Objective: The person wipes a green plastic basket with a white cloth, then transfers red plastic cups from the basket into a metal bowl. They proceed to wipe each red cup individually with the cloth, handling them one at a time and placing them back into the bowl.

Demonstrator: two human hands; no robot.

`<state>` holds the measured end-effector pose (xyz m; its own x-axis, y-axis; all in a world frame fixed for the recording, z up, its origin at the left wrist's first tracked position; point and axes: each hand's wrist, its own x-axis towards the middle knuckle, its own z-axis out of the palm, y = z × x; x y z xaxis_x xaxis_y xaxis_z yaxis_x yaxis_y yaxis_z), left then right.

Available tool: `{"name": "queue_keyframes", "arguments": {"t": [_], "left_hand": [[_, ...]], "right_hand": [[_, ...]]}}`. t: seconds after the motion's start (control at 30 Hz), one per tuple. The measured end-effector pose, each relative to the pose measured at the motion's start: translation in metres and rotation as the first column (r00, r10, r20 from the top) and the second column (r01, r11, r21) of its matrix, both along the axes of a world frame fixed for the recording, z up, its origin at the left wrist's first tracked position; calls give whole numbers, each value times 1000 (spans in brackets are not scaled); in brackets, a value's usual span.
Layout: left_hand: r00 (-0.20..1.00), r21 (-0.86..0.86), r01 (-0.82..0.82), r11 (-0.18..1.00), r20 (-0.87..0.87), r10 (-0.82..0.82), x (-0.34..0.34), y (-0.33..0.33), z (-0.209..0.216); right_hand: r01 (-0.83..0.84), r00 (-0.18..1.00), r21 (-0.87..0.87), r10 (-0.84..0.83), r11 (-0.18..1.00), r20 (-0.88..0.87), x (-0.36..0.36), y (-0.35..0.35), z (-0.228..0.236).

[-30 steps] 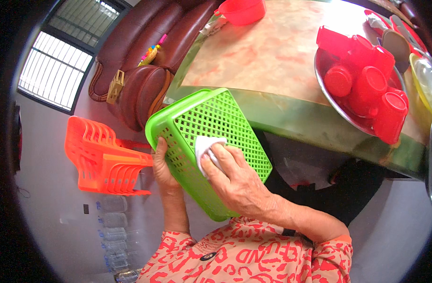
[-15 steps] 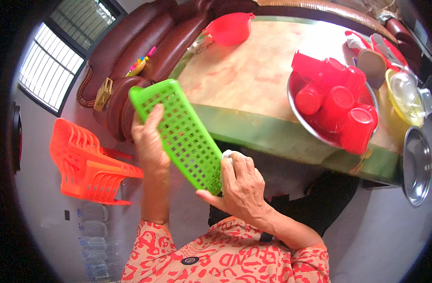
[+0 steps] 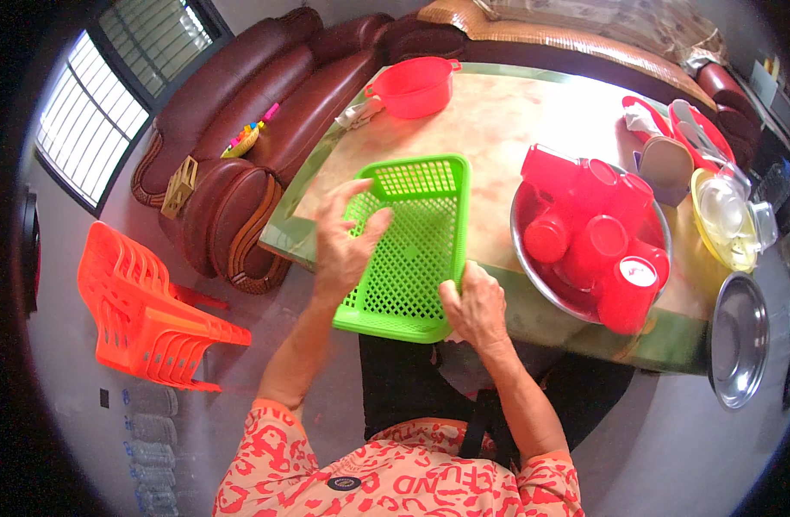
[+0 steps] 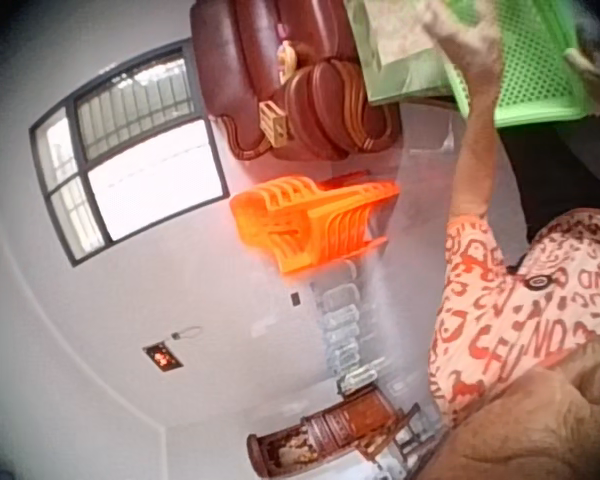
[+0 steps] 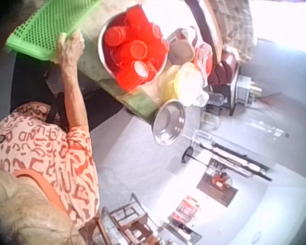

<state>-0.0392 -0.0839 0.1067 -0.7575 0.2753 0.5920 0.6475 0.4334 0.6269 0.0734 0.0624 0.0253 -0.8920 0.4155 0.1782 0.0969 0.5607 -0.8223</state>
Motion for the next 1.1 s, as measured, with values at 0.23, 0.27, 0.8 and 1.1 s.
{"name": "queue_keyframes", "arguments": {"t": [0.23, 0.27, 0.8, 1.1], "left_hand": [[887, 46, -249, 967, 413, 209, -1, -106, -66], [849, 107, -236, 966, 506, 152, 5, -109, -73], [608, 375, -214, 902, 774, -177, -49, -121, -81], [318, 462, 23, 887, 837, -444, -97, -106, -74]], "right_hand": [[35, 999, -140, -33, 989, 17, -17, 11, -21], [39, 999, -180, -39, 983, 2, -18, 8, -22], [5, 983, -497, 87, 868, 162, 37, 20, -22], [-187, 954, -763, 298, 619, 8, 31, -14, -14]]}}
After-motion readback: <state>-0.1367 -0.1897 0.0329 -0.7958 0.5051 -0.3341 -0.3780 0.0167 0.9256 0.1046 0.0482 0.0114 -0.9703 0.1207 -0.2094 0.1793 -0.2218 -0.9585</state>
